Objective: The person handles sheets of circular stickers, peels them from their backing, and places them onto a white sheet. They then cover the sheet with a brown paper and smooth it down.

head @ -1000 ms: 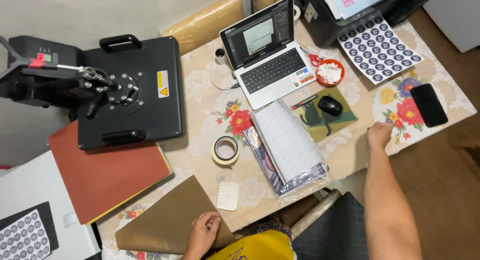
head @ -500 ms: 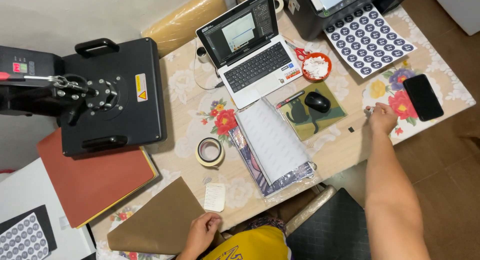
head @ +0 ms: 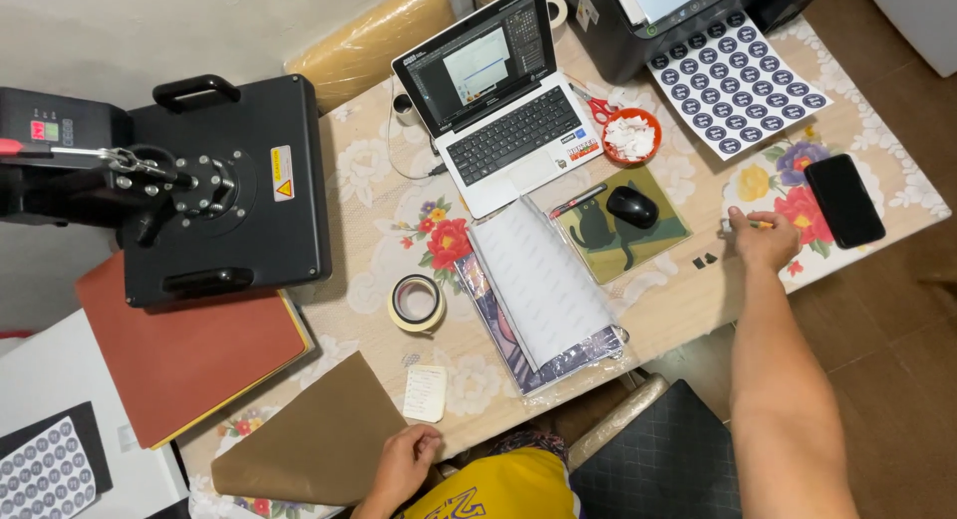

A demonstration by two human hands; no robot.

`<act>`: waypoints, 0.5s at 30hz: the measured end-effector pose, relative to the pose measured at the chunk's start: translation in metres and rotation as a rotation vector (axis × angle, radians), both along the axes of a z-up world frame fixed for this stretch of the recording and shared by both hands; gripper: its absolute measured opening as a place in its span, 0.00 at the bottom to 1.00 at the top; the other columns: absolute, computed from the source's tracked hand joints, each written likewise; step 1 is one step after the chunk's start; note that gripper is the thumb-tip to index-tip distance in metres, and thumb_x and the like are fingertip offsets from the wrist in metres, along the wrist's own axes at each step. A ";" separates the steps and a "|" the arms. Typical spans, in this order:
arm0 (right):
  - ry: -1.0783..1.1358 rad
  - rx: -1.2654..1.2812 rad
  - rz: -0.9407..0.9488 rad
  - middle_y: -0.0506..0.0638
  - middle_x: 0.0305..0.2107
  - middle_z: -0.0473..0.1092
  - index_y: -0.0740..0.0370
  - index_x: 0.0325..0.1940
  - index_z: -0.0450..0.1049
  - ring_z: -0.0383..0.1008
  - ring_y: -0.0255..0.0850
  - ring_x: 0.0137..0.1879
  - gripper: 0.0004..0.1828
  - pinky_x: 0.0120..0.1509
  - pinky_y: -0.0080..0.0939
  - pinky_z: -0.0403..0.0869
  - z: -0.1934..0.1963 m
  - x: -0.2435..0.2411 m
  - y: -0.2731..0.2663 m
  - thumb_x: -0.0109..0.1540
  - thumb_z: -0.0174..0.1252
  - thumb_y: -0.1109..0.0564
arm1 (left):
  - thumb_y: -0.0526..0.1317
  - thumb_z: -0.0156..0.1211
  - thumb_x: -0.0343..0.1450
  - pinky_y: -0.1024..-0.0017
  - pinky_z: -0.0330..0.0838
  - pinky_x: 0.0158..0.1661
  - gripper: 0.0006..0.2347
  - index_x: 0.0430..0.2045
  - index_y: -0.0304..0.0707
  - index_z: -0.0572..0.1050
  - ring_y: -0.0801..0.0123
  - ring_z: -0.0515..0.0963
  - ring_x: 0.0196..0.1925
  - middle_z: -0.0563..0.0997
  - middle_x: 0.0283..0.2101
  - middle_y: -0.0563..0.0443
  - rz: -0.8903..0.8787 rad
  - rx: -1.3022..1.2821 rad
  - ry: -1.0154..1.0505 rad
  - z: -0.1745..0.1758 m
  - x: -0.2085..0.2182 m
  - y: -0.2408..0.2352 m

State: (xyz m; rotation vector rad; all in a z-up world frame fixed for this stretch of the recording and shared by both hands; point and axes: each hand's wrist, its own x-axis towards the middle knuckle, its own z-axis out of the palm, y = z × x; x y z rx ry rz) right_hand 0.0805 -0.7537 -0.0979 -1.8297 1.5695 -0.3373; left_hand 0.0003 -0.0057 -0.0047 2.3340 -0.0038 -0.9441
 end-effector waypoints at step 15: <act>-0.042 -0.217 0.567 0.52 0.33 0.81 0.54 0.46 0.85 0.78 0.48 0.39 0.21 0.49 0.51 0.74 -0.004 0.005 0.067 0.79 0.67 0.36 | 0.42 0.67 0.76 0.72 0.80 0.42 0.06 0.39 0.49 0.90 0.75 0.84 0.36 0.91 0.38 0.59 -0.003 -0.028 -0.025 -0.002 0.004 -0.019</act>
